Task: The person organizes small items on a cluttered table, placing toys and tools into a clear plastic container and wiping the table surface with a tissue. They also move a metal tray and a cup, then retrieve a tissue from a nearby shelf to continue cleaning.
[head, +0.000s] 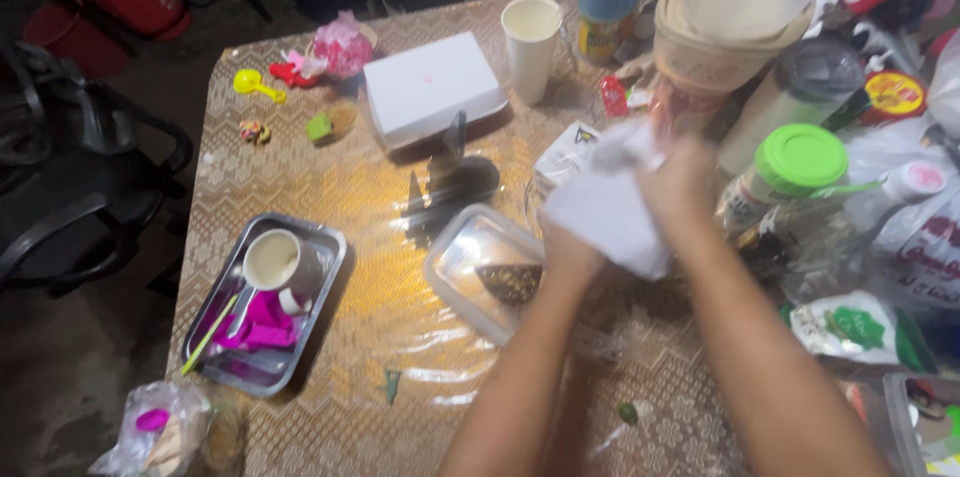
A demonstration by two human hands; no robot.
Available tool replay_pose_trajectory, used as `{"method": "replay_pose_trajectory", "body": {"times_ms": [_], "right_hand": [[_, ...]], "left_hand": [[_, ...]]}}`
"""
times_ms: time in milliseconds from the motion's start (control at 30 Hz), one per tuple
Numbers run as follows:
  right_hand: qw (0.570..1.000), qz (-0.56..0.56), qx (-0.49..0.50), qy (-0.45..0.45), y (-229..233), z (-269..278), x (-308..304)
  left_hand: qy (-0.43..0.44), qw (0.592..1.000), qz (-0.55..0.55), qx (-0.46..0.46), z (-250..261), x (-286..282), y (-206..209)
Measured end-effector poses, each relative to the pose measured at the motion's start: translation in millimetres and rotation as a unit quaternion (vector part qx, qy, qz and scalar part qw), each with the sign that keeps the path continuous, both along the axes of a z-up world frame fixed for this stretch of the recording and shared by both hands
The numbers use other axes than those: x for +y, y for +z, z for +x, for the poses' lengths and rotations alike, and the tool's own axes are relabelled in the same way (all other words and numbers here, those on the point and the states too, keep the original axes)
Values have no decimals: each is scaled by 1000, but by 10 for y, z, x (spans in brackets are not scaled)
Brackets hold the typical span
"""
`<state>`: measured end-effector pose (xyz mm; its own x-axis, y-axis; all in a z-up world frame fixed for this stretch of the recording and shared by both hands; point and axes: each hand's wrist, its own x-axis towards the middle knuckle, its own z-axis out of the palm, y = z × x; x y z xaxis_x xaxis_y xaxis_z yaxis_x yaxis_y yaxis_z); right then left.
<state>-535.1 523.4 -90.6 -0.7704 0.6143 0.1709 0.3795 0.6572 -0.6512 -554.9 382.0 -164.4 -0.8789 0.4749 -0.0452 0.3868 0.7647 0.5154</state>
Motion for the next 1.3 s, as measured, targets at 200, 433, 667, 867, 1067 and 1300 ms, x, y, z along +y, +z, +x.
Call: {"method": "replay_pose_trajectory", "body": {"times_ms": [200,433,667,867,1067,1300], "right_hand": [[870,151,450,133,693,404,26],[891,220,383,103,1137,1406,-242],[927,290,237,-1,355,2405,-401],[973,185,139,15,-243,2722,-559],[986,129,103,-20,-518,3146,-710],[997,64,-29,-18,-866,3480,-1067]], "left_hand": [[-64,981,75,167,-62,-407,39],[-240,964,-94,66,610,-550,-189],[-266,937,-226,7,1718,-222,-1177],[-171,949,-194,180,1715,-138,-1764],[-168,985,15,32,1806,-430,-1693],[-246,968,15,42,2313,-574,-1363]]}}
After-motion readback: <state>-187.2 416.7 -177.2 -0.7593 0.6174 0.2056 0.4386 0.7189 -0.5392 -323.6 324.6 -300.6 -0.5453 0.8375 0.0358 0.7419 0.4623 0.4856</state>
